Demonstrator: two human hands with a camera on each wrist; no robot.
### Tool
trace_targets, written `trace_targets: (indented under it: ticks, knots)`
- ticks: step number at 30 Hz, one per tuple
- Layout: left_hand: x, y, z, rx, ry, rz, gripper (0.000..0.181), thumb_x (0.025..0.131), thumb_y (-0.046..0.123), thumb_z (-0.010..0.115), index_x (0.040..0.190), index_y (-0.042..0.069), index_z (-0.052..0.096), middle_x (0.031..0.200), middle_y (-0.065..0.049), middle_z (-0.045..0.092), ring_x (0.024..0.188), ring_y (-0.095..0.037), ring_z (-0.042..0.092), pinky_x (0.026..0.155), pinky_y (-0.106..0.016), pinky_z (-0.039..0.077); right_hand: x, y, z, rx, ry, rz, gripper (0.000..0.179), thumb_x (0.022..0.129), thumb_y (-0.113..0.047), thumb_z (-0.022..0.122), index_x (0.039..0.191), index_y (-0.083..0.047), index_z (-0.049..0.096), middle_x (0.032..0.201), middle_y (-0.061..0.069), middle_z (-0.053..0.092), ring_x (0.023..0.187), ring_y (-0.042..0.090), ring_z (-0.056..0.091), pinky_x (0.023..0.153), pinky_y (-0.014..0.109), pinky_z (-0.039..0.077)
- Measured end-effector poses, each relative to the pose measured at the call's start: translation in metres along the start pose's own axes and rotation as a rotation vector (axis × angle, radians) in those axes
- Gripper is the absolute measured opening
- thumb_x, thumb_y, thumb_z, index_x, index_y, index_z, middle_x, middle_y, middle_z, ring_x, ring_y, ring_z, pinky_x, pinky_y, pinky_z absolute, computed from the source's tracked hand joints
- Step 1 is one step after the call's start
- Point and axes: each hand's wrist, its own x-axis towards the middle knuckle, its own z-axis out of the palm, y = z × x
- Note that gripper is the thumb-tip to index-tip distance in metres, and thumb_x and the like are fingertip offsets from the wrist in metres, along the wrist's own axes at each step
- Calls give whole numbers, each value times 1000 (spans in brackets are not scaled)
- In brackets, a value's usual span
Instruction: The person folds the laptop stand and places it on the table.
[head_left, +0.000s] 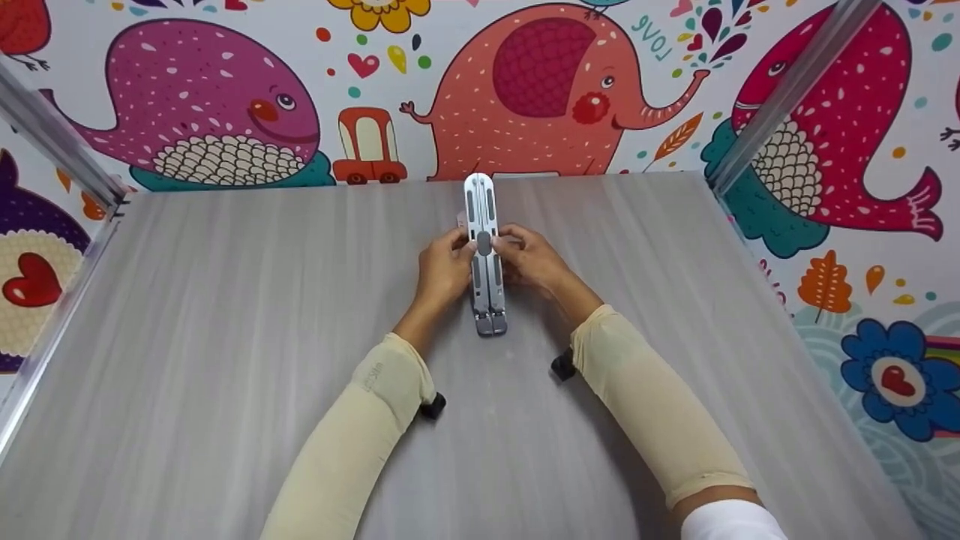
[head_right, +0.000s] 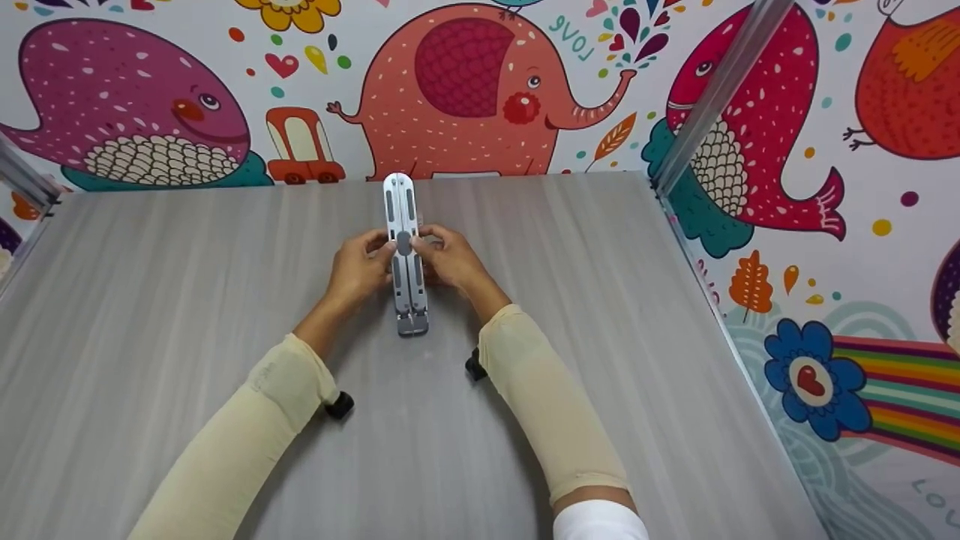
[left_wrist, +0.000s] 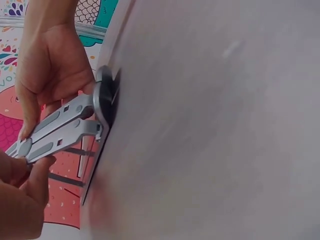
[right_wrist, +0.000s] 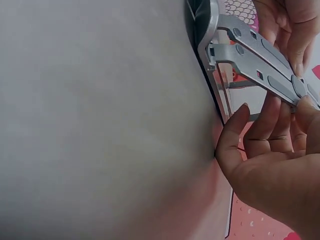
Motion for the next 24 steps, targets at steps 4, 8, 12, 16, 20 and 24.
trace_targets:
  ticks: [4,8,12,16,20,24]
  knots:
    - [-6,2,1,101,-3,32,33,102,13,59,133,7,67,130,-16,70,122,-31,66,106,-44,50,-1,-4,-5,-125,20,-35,27,103,-25,63,125,-11,64,95,6,69,77,18,68,71,35,58]
    - [-19,8,2,258,-20,92,37,98,9,62,135,2,63,121,-22,72,113,-37,69,97,-50,53,-3,-12,-11,-301,56,-115,36,101,-29,65,133,-12,64,101,14,68,87,27,70,78,42,59]
    - [-36,18,3,394,-44,73,48,96,11,64,140,-4,52,109,-23,70,98,-39,70,84,-53,56,-1,-23,-17,-454,119,-240,47,103,-35,60,146,-17,54,109,20,69,98,35,71,84,47,60]
    - [-53,28,7,524,-87,-7,57,96,17,66,142,-10,44,112,-24,66,93,-40,71,80,-53,58,4,-40,-17,-634,180,-379,52,103,-33,61,152,-24,47,118,14,69,100,29,71,86,43,60]
    - [-64,33,14,596,-119,-51,66,96,22,69,146,-9,39,117,-23,62,93,-39,71,81,-51,58,7,-57,-15,-892,220,-514,55,101,-36,65,153,-33,46,126,5,64,103,21,68,91,37,58]
    - [-73,37,23,637,-106,-60,79,95,22,70,153,-10,28,123,-26,59,95,-39,70,81,-50,59,11,-70,-12,-1093,227,-630,56,100,-41,64,153,-37,45,131,3,58,107,19,65,95,34,57]
